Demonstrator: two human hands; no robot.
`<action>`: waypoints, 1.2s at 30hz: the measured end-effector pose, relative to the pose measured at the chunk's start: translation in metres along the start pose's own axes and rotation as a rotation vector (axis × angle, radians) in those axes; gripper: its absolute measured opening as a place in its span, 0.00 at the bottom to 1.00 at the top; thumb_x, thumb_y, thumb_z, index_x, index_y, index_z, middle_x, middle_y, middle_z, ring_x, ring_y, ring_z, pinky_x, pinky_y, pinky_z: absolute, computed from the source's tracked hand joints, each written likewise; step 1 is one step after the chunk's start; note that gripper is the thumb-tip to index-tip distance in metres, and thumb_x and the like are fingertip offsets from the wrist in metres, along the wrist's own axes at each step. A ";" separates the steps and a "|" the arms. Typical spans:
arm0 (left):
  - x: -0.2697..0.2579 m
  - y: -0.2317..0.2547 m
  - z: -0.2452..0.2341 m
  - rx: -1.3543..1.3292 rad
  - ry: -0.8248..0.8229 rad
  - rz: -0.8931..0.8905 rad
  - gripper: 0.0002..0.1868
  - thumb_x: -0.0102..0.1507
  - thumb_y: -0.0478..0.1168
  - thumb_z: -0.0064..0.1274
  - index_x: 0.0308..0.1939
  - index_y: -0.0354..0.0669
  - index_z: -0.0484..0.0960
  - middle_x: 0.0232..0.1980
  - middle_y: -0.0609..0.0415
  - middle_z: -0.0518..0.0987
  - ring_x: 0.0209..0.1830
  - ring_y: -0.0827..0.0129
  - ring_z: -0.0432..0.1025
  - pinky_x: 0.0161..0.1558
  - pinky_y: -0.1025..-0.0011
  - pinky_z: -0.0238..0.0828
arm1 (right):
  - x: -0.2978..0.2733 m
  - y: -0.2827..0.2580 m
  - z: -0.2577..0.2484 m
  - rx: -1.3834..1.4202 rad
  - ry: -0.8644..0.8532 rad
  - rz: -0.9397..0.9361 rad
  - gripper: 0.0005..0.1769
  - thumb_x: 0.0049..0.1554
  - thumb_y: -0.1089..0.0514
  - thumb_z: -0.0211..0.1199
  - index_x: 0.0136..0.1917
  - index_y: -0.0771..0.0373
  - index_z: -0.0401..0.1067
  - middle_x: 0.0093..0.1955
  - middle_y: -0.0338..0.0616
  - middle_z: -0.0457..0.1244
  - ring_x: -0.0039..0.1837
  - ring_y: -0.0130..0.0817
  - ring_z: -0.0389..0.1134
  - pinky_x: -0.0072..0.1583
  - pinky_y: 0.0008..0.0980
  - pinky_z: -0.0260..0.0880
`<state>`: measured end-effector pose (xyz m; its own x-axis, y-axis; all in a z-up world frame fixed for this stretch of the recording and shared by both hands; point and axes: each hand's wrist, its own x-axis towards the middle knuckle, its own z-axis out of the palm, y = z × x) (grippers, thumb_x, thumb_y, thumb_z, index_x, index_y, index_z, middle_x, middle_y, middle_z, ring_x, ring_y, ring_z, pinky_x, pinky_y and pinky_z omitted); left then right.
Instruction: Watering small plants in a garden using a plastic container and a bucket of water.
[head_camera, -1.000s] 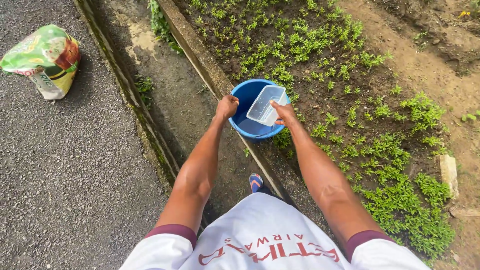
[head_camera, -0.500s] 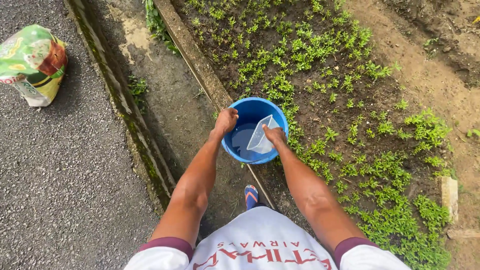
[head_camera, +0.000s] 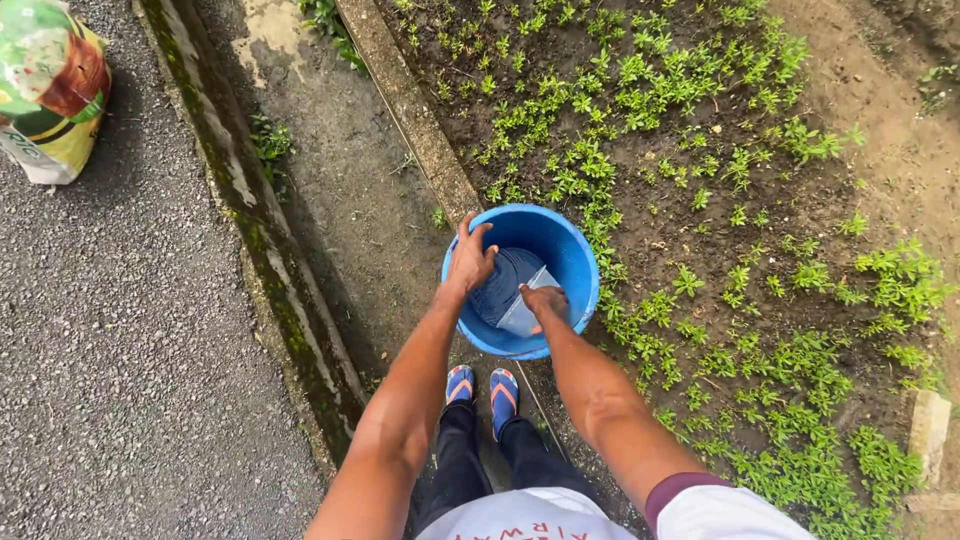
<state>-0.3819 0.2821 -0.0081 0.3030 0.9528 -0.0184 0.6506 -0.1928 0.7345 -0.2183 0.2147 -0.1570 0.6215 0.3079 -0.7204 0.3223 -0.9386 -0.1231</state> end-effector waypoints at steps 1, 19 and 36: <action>0.001 -0.005 0.004 0.003 -0.003 -0.002 0.29 0.61 0.37 0.60 0.65 0.43 0.72 0.77 0.35 0.55 0.67 0.36 0.66 0.67 0.52 0.66 | 0.004 0.000 0.007 0.000 -0.004 0.002 0.72 0.46 0.22 0.71 0.78 0.76 0.45 0.75 0.63 0.54 0.69 0.56 0.65 0.64 0.51 0.71; -0.003 -0.010 0.008 0.027 0.011 -0.065 0.27 0.61 0.34 0.59 0.63 0.39 0.71 0.71 0.36 0.63 0.54 0.39 0.74 0.56 0.50 0.73 | 0.063 -0.017 0.084 0.163 0.101 0.172 0.75 0.47 0.25 0.72 0.78 0.75 0.30 0.78 0.67 0.40 0.72 0.60 0.57 0.59 0.51 0.73; 0.021 -0.037 0.003 -0.022 0.023 -0.071 0.24 0.60 0.34 0.60 0.60 0.32 0.75 0.56 0.35 0.79 0.53 0.48 0.78 0.55 0.56 0.75 | 0.160 -0.005 0.142 0.211 -0.262 -0.292 0.56 0.49 0.56 0.66 0.84 0.48 0.41 0.79 0.62 0.52 0.69 0.65 0.65 0.62 0.64 0.70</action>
<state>-0.3978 0.3081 -0.0379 0.2400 0.9692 -0.0554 0.6545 -0.1195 0.7465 -0.2220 0.2467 -0.3684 0.3152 0.5407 -0.7800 0.2875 -0.8376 -0.4644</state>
